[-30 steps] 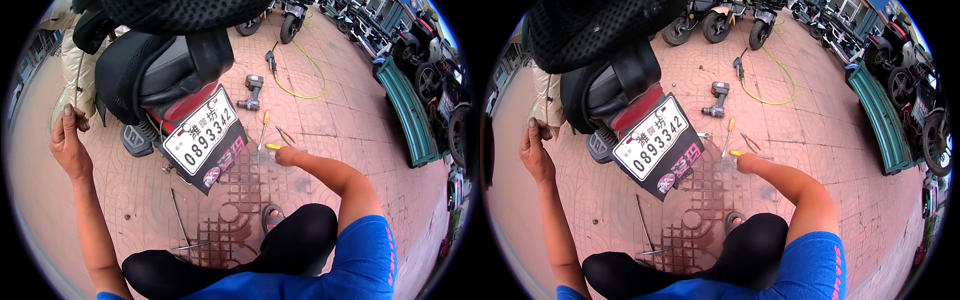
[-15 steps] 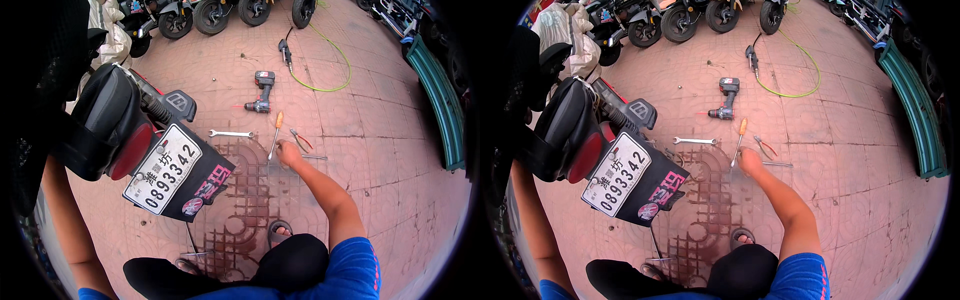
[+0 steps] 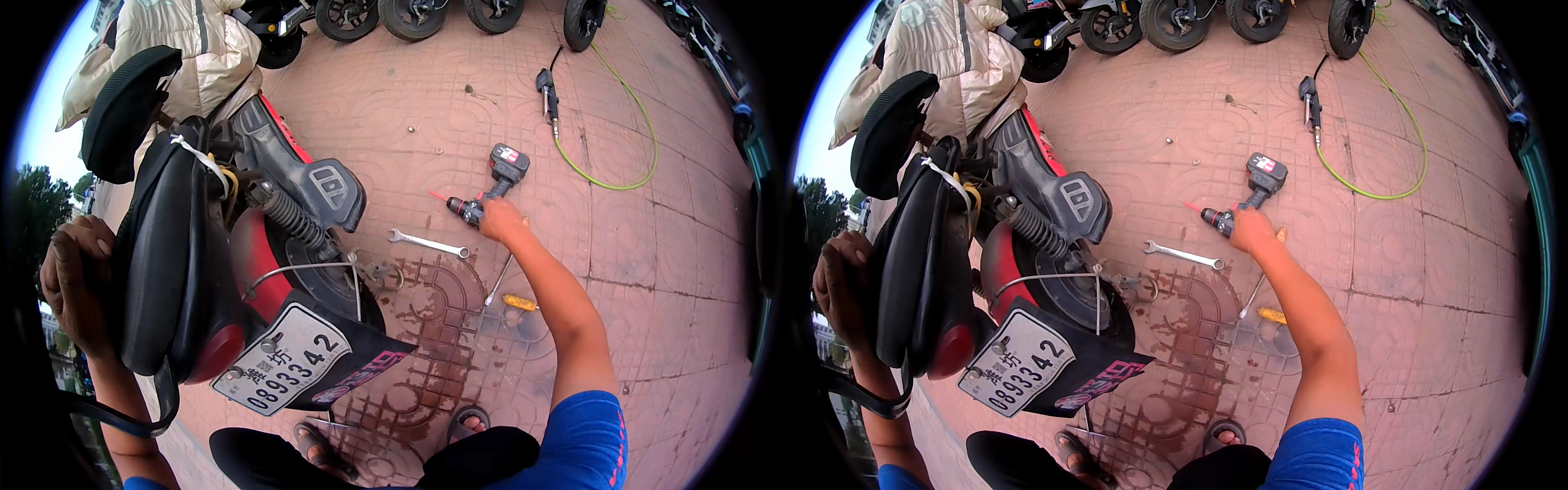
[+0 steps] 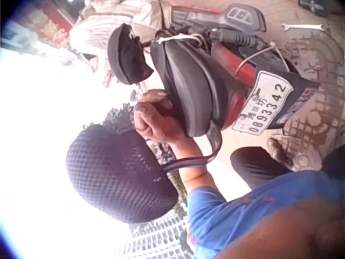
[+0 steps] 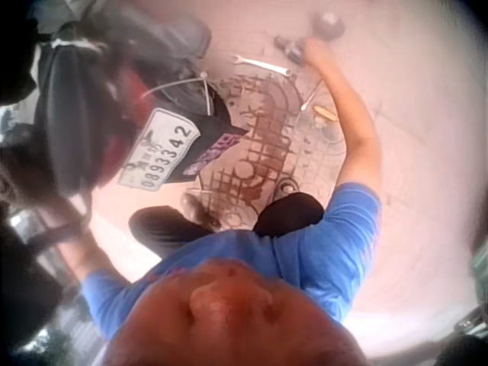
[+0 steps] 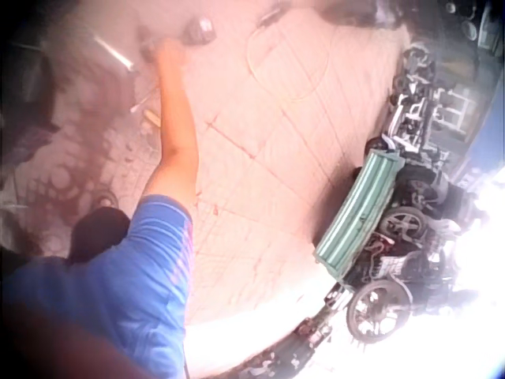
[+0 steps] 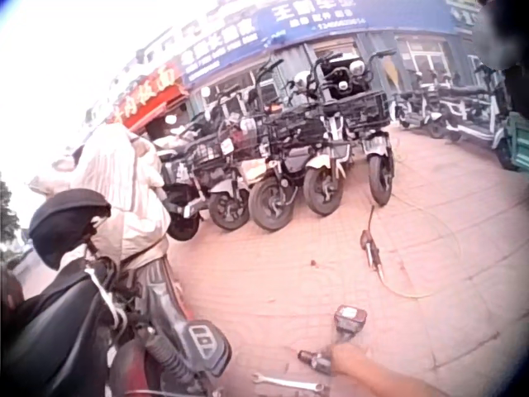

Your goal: The person unscrews bolts from a motorcycle wheel using a T-handle wrench and then uses a power drill to remove screws from the side paneling.

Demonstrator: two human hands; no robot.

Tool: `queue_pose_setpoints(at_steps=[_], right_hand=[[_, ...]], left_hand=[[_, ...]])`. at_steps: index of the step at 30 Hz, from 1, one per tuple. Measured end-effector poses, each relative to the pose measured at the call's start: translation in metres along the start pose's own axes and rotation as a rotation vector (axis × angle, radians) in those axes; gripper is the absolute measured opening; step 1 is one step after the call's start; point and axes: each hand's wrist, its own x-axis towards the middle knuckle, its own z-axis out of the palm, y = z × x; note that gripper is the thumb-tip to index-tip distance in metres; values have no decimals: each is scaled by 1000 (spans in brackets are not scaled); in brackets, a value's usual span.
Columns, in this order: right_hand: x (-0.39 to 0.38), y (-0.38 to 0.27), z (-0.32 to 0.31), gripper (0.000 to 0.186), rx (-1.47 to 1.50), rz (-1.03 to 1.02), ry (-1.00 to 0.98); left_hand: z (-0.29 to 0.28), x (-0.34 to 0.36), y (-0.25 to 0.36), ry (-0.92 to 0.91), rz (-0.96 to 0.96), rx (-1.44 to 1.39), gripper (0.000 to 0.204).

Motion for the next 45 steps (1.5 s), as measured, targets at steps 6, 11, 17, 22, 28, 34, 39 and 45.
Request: queue_pose_setpoints(at_steps=[6, 11, 17, 22, 28, 34, 39, 45], right_hand=[[23, 64, 64, 32, -595, -494, 557], [33, 64, 54, 19, -580, -367, 321], [-43, 1, 12, 24, -50, -272, 456], [-152, -41, -3, 27, 348, 180, 420], [-275, -115, 58, 40, 686, 651, 243], [-467, -178, 110, 36, 702, 1034, 337], [-545, -304, 108, 32, 1048, 1003, 486], [-579, -426, 158, 26, 1124, 1105, 570]], left_hand=[[21, 2, -12, 16, 20, -55, 51], [32, 6, -7, -7, 26, -93, 49], [21, 3, -4, -170, -84, -154, 52], [19, 4, -9, -292, -148, -246, 56], [5, 20, 20, -472, -199, 192, 46], [24, 10, -1, -535, -135, 80, 43], [-18, 24, 12, -445, -33, 146, 40], [9, 22, 1, -430, 59, 30, 37]])
